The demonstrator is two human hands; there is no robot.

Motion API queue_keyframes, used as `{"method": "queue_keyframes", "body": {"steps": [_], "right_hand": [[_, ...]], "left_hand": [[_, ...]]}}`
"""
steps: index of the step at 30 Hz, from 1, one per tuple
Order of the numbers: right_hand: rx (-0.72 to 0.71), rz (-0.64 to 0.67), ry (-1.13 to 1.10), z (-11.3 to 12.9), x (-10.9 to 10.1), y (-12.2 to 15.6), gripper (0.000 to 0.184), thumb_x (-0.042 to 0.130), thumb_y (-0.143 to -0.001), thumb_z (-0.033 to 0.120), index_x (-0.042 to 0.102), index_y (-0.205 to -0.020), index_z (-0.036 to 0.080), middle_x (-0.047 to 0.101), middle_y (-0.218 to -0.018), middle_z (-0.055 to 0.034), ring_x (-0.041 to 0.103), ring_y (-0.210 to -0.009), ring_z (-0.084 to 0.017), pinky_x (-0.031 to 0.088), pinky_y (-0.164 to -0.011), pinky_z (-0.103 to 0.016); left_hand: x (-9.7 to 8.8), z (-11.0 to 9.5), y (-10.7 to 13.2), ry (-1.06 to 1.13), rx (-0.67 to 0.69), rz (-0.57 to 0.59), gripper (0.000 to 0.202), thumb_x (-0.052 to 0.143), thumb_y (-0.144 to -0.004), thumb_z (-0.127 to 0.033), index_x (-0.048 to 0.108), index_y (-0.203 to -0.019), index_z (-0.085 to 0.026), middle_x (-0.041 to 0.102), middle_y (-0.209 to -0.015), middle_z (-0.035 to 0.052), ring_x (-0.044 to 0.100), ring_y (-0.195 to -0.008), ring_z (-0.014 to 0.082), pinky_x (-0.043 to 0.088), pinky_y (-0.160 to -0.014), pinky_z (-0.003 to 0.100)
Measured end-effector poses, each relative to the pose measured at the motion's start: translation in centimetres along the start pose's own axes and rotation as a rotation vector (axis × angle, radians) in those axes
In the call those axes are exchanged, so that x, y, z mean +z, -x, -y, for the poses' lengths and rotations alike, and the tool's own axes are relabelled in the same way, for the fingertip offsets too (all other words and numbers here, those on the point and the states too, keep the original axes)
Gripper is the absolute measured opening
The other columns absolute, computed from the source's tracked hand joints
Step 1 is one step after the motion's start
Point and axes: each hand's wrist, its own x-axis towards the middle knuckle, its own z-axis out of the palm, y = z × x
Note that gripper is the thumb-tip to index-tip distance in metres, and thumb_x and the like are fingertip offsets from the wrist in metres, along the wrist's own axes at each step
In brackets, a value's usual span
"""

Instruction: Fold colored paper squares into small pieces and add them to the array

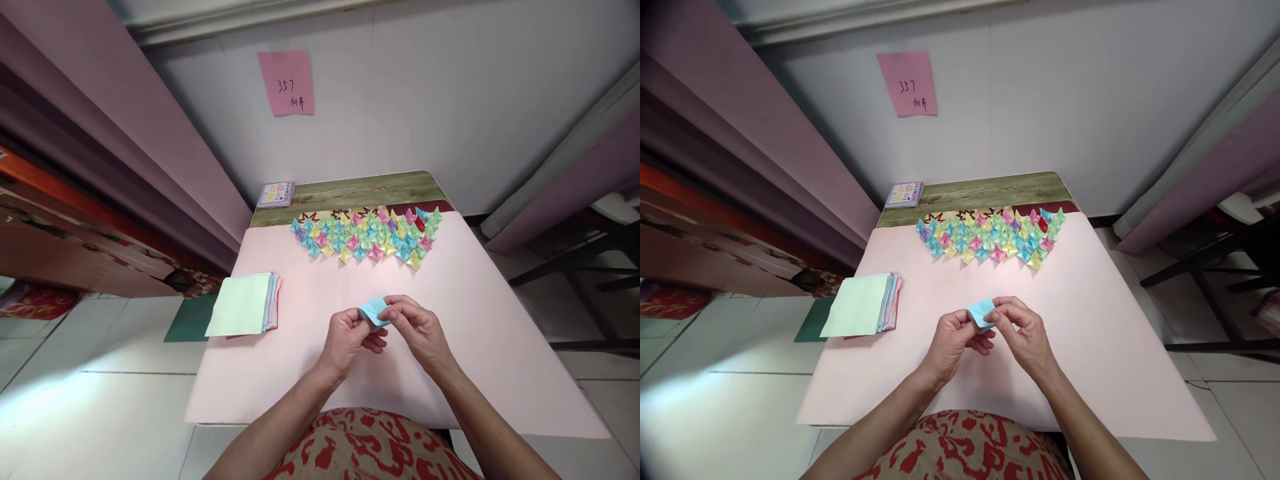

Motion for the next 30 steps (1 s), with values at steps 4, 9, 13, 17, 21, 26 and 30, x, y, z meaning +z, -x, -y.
{"method": "queue_keyframes", "body": {"steps": [4,9,13,17,21,26,30], "right_hand": [[0.103,0.007,-0.019,0.01,0.18,0.12,0.02,0.071,-0.081,0.038,0.068,-0.079,0.019,0.066,-0.081,-0.0043,0.059,-0.066,-0.015,0.051,-0.063,-0.029],[0.104,0.006,0.053,0.33,-0.14,0.28,0.019,0.071,-0.081,0.035,0.07,-0.092,0.02,0.068,-0.077,-0.0025,0.061,-0.068,-0.016,0.052,-0.066,-0.029],[-0.02,-0.02,0.174,0.82,-0.2,0.27,0.019,0.066,-0.084,0.03,0.07,-0.101,0.022,0.071,-0.092,-0.004,0.063,-0.076,-0.017,0.053,-0.071,-0.029],[-0.124,-0.021,0.225,0.71,-0.03,0.37,0.026,0.062,-0.089,0.029,0.068,-0.114,0.024,0.07,-0.105,-0.0062,0.066,-0.09,-0.019,0.054,-0.077,-0.031],[-0.162,-0.051,0.243,0.34,-0.04,0.53,0.021,0.063,-0.089,0.032,0.072,-0.107,0.026,0.068,-0.111,-0.0069,0.065,-0.101,-0.021,0.054,-0.086,-0.033],[-0.135,-0.067,0.25,0.32,-0.23,0.45,0.015,0.062,-0.09,0.033,0.075,-0.093,0.024,0.071,-0.095,-0.0055,0.067,-0.088,-0.02,0.053,-0.078,-0.03],[-0.031,-0.004,0.222,0.25,-0.21,0.37,0.019,0.061,-0.09,0.036,0.074,-0.085,0.023,0.072,-0.082,-0.0042,0.066,-0.076,-0.018,0.051,-0.066,-0.028]], "left_hand": [[0.19,-0.16,0.31,-0.043,0.045,0.023,0.036,0.074,-0.077,-0.044,0.071,-0.088,-0.009,0.069,-0.069,0.0067,0.066,-0.057,0.0155,0.056,-0.056,0.026],[-0.24,-0.2,0.62,-0.017,0.079,0.165,0.035,0.069,-0.082,-0.041,0.071,-0.098,-0.01,0.07,-0.075,0.0082,0.07,-0.069,0.0198,0.059,-0.068,0.034],[-0.4,0.07,0.43,-0.003,0.11,0.165,0.036,0.07,-0.082,-0.04,0.07,-0.1,-0.01,0.071,-0.08,0.0095,0.07,-0.071,0.0196,0.059,-0.071,0.035],[-0.16,-0.1,0.25,-0.004,0.178,0.122,0.031,0.072,-0.081,-0.037,0.07,-0.098,-0.01,0.071,-0.079,0.0083,0.068,-0.071,0.0174,0.058,-0.072,0.033],[0.05,-0.33,0.33,-0.019,0.207,0.095,0.026,0.073,-0.08,-0.035,0.07,-0.09,-0.011,0.07,-0.075,0.0063,0.068,-0.07,0.0169,0.057,-0.072,0.032],[0.02,-0.4,0.28,-0.1,0.228,0.017,0.027,0.074,-0.079,-0.037,0.063,-0.092,-0.015,0.068,-0.075,0.0027,0.066,-0.067,0.0155,0.056,-0.068,0.03],[-0.62,-0.68,0.06,-0.289,0.337,-0.064,0.029,0.077,-0.076,-0.034,0.065,-0.096,-0.017,0.066,-0.078,0.0014,0.063,-0.07,0.0129,0.052,-0.068,0.025]]}}
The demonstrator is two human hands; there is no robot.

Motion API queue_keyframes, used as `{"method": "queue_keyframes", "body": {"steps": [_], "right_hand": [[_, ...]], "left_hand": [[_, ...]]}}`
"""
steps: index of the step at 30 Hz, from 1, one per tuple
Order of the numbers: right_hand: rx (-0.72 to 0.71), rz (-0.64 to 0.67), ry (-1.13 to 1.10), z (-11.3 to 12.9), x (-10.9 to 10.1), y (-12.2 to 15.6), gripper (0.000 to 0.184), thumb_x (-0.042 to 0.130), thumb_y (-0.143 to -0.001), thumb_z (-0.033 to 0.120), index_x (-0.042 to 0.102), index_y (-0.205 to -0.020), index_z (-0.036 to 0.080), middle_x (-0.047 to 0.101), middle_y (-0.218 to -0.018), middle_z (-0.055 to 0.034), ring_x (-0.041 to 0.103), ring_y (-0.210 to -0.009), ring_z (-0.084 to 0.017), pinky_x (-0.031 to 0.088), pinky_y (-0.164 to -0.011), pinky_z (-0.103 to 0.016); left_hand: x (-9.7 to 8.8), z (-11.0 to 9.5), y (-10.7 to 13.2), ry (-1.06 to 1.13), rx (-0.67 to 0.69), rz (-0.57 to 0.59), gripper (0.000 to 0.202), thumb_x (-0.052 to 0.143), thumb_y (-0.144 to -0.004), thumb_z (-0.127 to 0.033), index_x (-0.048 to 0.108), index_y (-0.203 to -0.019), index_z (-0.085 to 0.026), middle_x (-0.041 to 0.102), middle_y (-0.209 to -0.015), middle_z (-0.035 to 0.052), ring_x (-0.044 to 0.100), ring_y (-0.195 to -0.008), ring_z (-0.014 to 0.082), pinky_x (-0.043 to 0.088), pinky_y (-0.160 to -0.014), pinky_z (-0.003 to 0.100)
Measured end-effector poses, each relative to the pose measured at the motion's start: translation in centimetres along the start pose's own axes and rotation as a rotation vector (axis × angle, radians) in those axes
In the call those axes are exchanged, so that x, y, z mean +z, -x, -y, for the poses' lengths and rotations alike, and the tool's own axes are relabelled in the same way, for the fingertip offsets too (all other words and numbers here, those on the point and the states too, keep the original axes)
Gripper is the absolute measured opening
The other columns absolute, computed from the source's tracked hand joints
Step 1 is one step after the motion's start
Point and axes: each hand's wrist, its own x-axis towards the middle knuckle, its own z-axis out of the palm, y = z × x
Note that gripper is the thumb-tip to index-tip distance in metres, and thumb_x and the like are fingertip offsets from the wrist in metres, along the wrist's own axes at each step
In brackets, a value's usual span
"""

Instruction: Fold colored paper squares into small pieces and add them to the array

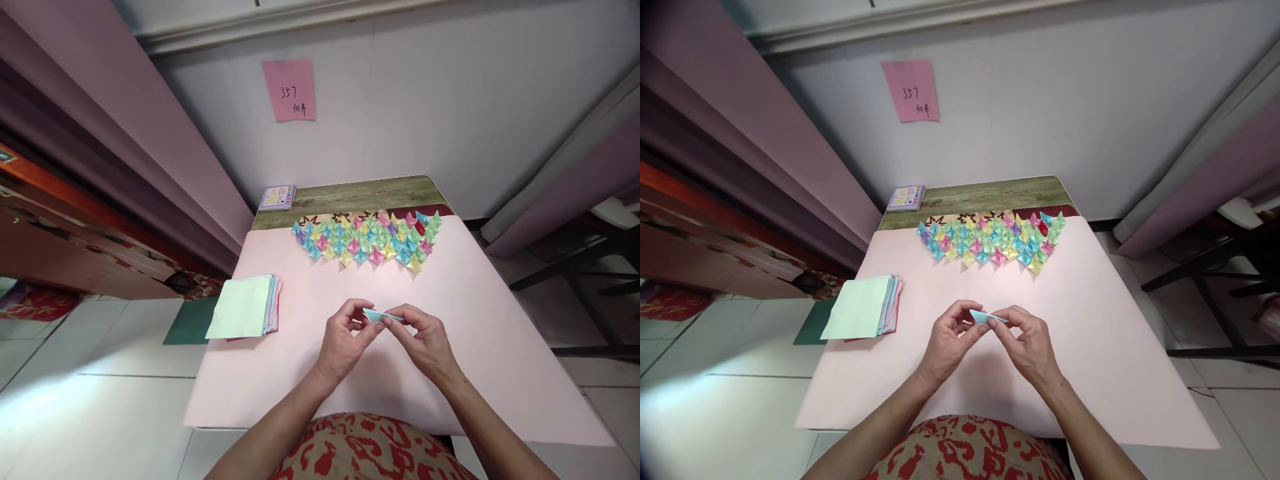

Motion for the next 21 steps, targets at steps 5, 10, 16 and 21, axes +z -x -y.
{"method": "queue_keyframes", "body": {"steps": [5,10,16,21], "right_hand": [[0.127,0.069,-0.144,-0.1,0.6,0.3,0.022,0.064,-0.088,0.041,0.073,-0.085,0.02,0.073,-0.08,-0.0045,0.067,-0.074,-0.019,0.051,-0.067,-0.028],[0.194,0.025,-0.191,0.2,0.8,0.6,0.026,0.07,-0.082,0.045,0.073,-0.078,0.019,0.073,-0.073,-0.0046,0.064,-0.067,-0.019,0.05,-0.061,-0.029],[0.198,-0.07,-0.191,0.3,1.1,0.5,0.027,0.068,-0.084,0.046,0.07,-0.079,0.019,0.068,-0.066,-0.002,0.06,-0.06,-0.016,0.049,-0.057,-0.028],[-0.049,-0.154,0.016,0.6,1.4,0.8,0.028,0.067,-0.087,0.035,0.068,-0.112,0.024,0.071,-0.101,-0.0067,0.067,-0.082,-0.02,0.056,-0.071,-0.033]], "left_hand": [[-0.5,0.0,0.1,0.031,-0.013,-0.012,0.02,0.071,-0.08,-0.035,0.068,-0.078,-0.015,0.064,-0.065,0.0016,0.06,-0.059,0.0127,0.05,-0.061,0.025],[-0.2,0.0,0.6,0.086,-0.04,-0.062,0.02,0.074,-0.077,-0.033,0.069,-0.075,-0.014,0.067,-0.066,0.003,0.061,-0.058,0.0135,0.051,-0.06,0.026],[0.1,-0.1,0.7,0.226,-0.106,0.012,0.024,0.079,-0.073,-0.033,0.068,-0.082,-0.013,0.069,-0.074,0.0026,0.065,-0.066,0.0139,0.054,-0.068,0.028],[-0.2,0.0,0.8,0.229,-0.119,-0.026,0.024,0.076,-0.075,-0.034,0.066,-0.08,-0.013,0.068,-0.071,0.0021,0.066,-0.062,0.0141,0.054,-0.067,0.028]]}}
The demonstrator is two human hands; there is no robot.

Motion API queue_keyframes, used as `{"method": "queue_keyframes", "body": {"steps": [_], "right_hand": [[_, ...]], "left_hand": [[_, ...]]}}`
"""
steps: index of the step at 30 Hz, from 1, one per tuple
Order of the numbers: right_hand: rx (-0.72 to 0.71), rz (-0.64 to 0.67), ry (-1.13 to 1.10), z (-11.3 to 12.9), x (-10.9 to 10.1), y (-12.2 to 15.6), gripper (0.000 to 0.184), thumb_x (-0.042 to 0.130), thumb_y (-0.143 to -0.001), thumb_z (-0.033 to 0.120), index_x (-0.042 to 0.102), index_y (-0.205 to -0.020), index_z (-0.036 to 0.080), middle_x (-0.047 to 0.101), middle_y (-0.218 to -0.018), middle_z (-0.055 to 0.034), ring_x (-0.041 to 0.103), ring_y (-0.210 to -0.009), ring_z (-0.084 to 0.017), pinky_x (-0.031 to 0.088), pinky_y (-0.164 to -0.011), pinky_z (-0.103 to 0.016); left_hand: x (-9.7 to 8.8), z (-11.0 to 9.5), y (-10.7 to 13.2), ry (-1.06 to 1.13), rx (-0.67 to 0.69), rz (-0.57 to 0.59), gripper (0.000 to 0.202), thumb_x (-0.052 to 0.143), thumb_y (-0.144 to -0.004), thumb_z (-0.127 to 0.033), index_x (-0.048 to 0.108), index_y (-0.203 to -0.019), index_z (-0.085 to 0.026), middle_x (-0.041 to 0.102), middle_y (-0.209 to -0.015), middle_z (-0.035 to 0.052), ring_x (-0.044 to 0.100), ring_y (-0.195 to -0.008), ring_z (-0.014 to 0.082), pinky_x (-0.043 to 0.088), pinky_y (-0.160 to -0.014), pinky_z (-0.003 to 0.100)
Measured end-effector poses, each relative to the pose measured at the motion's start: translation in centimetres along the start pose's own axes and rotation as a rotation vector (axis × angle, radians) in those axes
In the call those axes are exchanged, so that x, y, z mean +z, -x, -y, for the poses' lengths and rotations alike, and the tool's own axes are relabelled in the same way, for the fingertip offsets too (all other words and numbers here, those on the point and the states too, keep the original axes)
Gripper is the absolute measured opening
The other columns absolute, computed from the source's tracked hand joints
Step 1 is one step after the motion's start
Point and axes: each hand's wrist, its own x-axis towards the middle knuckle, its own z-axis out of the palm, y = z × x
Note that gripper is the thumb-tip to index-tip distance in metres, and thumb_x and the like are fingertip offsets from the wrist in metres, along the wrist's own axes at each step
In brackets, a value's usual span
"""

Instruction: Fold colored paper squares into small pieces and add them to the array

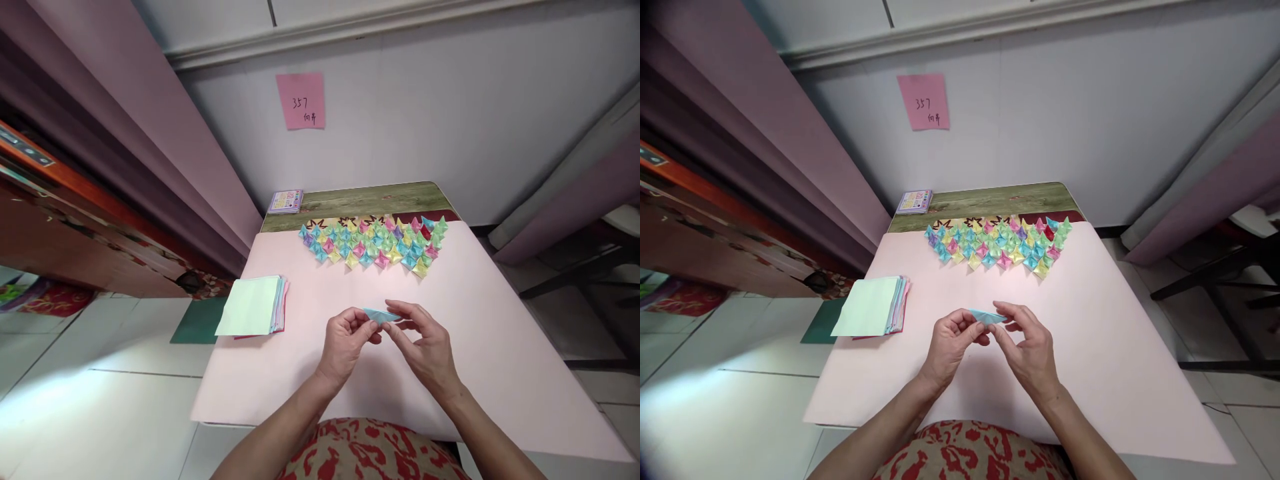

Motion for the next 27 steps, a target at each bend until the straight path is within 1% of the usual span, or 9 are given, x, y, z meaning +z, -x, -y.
{"method": "queue_keyframes", "body": {"steps": [3,7,11,14,16,18,22,25,27], "right_hand": [[-0.223,-0.092,0.209,0.1,0.1,0.3,0.025,0.062,-0.09,0.027,0.07,-0.113,0.029,0.068,-0.109,-0.0076,0.066,-0.095,-0.022,0.056,-0.081,-0.036],[-0.383,-0.136,0.46,-0.4,-0.2,0.9,0.029,0.063,-0.09,0.022,0.07,-0.116,0.034,0.07,-0.111,-0.0064,0.066,-0.097,-0.023,0.053,-0.085,-0.038],[-0.444,-0.115,0.586,-0.7,-0.7,1.6,0.032,0.062,-0.091,0.021,0.069,-0.118,0.037,0.072,-0.109,-0.0048,0.067,-0.096,-0.023,0.05,-0.086,-0.036],[-0.434,-0.124,0.601,-0.4,-0.7,2.1,0.027,0.061,-0.092,0.022,0.073,-0.112,0.036,0.074,-0.092,-0.0038,0.066,-0.076,-0.018,0.048,-0.075,-0.031],[-0.378,-0.123,0.544,0.2,-0.6,2.2,0.02,0.062,-0.091,0.024,0.076,-0.102,0.033,0.072,-0.078,-0.0033,0.063,-0.066,-0.016,0.046,-0.067,-0.028],[-0.248,-0.093,0.408,0.8,-0.4,2.1,0.012,0.064,-0.089,0.03,0.076,-0.091,0.028,0.067,-0.067,-0.0023,0.059,-0.059,-0.015,0.043,-0.059,-0.026],[0.112,0.061,-0.02,1.5,-0.3,1.8,0.025,0.065,-0.086,0.046,0.072,-0.086,0.023,0.055,-0.054,0.0019,0.05,-0.049,-0.013,0.04,-0.047,-0.024],[0.235,0.154,-0.254,1.8,-0.7,1.7,0.032,0.064,-0.085,0.052,0.07,-0.084,0.021,0.062,-0.063,0.0,0.054,-0.055,-0.013,0.044,-0.05,-0.024],[0.256,0.199,-0.331,2.2,-1.0,1.9,0.034,0.064,-0.084,0.054,0.068,-0.082,0.02,0.063,-0.067,-0.0007,0.055,-0.056,-0.013,0.046,-0.051,-0.024]], "left_hand": [[0.0,0.0,0.1,-0.032,0.036,-0.015,0.022,0.075,-0.076,-0.032,0.067,-0.082,-0.013,0.069,-0.071,0.0021,0.065,-0.063,0.0138,0.054,-0.067,0.028],[0.2,0.2,0.4,-0.072,0.052,-0.033,0.02,0.075,-0.076,-0.032,0.066,-0.078,-0.014,0.067,-0.067,0.001,0.064,-0.062,0.0133,0.053,-0.066,0.027],[0.5,0.4,0.6,-0.073,0.032,-0.051,0.022,0.076,-0.074,-0.034,0.067,-0.078,-0.014,0.068,-0.067,0.0017,0.064,-0.061,0.014,0.053,-0.064,0.027],[0.5,0.5,0.9,-0.1,0.043,-0.069,0.021,0.076,-0.074,-0.034,0.067,-0.077,-0.015,0.068,-0.068,0.0023,0.064,-0.063,0.0149,0.054,-0.065,0.028],[0.5,0.5,1.2,-0.173,0.11,-0.082,0.018,0.073,-0.076,-0.033,0.068,-0.077,-0.016,0.069,-0.071,0.0029,0.065,-0.066,0.0161,0.055,-0.067,0.03],[0.4,0.4,1.7,-0.323,0.239,-0.098,0.012,0.069,-0.08,-0.031,0.069,-0.08,-0.018,0.071,-0.076,0.0039,0.066,-0.071,0.0175,0.055,-0.072,0.031],[0.0,0.5,2.9,-0.543,0.456,-0.103,0.017,0.063,-0.085,-0.027,0.071,-0.099,-0.022,0.073,-0.09,0.0056,0.067,-0.082,0.0183,0.053,-0.083,0.032],[-0.2,0.5,3.5,-0.456,0.4,0.014,0.042,0.065,-0.085,-0.027,0.06,-0.126,-0.022,0.071,-0.082,0.0026,0.066,-0.076,0.0165,0.054,-0.081,0.031],[-0.5,0.3,3.7,-0.336,0.302,0.141,0.048,0.067,-0.083,-0.03,0.057,-0.129,-0.02,0.069,-0.076,0.0016,0.065,-0.072,0.0159,0.054,-0.077,0.031]]}}
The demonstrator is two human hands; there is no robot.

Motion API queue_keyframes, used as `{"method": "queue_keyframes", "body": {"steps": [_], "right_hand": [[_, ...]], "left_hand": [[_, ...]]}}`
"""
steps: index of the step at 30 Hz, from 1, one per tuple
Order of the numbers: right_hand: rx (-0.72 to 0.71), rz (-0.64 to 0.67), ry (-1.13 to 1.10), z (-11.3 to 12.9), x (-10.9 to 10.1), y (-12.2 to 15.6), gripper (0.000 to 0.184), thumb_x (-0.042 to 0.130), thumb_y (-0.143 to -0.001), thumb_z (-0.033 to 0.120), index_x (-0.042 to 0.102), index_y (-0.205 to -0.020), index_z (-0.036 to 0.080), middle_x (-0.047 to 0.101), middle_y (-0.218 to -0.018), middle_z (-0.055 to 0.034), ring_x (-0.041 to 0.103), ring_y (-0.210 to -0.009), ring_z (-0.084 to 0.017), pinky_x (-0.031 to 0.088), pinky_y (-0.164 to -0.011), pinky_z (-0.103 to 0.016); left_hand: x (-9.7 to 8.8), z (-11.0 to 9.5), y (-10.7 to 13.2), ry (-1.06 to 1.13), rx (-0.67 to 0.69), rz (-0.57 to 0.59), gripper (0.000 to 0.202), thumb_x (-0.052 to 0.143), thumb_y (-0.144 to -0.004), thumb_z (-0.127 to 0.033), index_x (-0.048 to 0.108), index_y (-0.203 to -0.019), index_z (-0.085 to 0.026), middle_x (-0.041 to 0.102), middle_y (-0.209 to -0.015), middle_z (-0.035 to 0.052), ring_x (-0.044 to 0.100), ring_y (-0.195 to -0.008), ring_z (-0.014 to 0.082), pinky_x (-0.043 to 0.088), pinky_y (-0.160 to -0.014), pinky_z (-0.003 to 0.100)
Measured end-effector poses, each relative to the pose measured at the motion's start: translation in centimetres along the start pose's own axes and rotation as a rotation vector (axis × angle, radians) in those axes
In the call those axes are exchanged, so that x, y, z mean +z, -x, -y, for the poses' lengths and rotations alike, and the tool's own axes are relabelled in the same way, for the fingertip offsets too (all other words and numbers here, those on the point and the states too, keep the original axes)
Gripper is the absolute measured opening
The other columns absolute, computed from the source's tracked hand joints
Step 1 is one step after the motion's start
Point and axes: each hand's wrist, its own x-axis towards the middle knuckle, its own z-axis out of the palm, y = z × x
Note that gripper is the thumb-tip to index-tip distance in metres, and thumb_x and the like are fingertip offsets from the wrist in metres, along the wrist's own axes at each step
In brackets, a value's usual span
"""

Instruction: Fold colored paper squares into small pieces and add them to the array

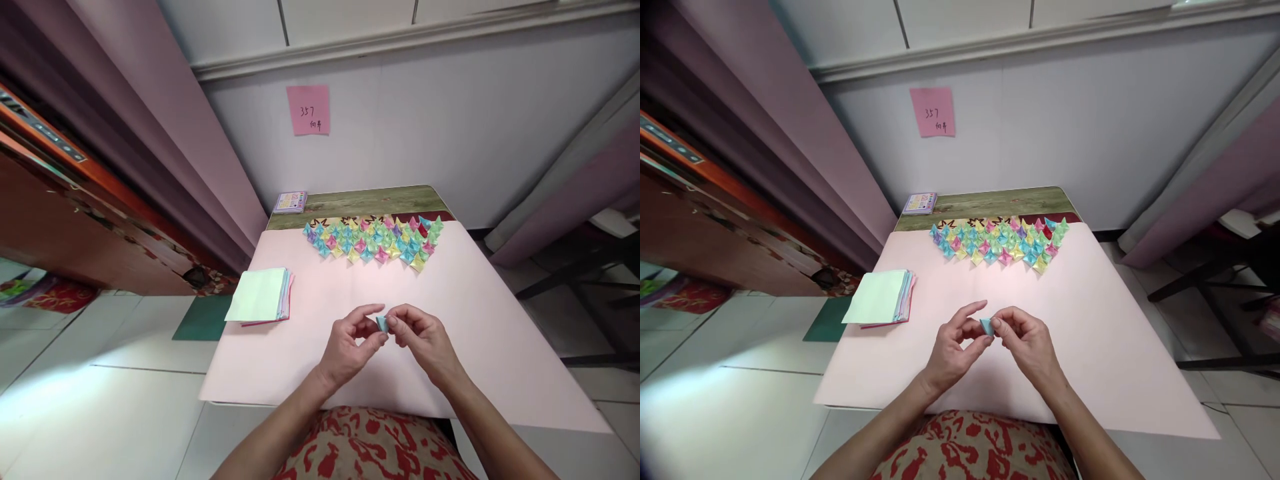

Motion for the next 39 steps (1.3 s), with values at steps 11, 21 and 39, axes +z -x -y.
{"method": "queue_keyframes", "body": {"steps": [11,21,39], "right_hand": [[0.05,0.081,-0.12,-1.8,0.9,2.6,0.031,0.075,-0.078,0.048,0.063,-0.082,0.019,0.069,-0.072,-0.0027,0.062,-0.065,-0.015,0.053,-0.063,-0.028],[-0.031,-0.096,-0.128,-4.0,3.4,4.5,0.021,0.071,-0.081,0.039,0.067,-0.09,0.02,0.068,-0.076,-0.0015,0.059,-0.059,-0.012,0.052,-0.057,-0.026],[-0.361,-0.096,0.136,-3.5,4.0,5.1,0.023,0.07,-0.085,0.028,0.069,-0.108,0.025,0.069,-0.092,-0.0031,0.066,-0.076,-0.015,0.055,-0.067,-0.027]], "left_hand": [[-1.4,0.6,1.6,0.171,-0.136,0.084,0.025,0.066,-0.084,-0.038,0.069,-0.086,-0.014,0.068,-0.076,0.0058,0.062,-0.072,0.0156,0.051,-0.07,0.028],[-0.2,2.5,3.7,0.454,-0.338,-0.077,0.036,0.08,-0.068,-0.037,0.064,-0.088,-0.013,0.064,-0.068,0.0006,0.062,-0.058,0.0131,0.057,-0.06,0.031],[-1.1,0.1,5.5,0.393,-0.194,-0.038,0.025,0.077,-0.075,-0.035,0.069,-0.081,-0.012,0.066,-0.072,0.0019,0.065,-0.062,0.0131,0.058,-0.065,0.028]]}}
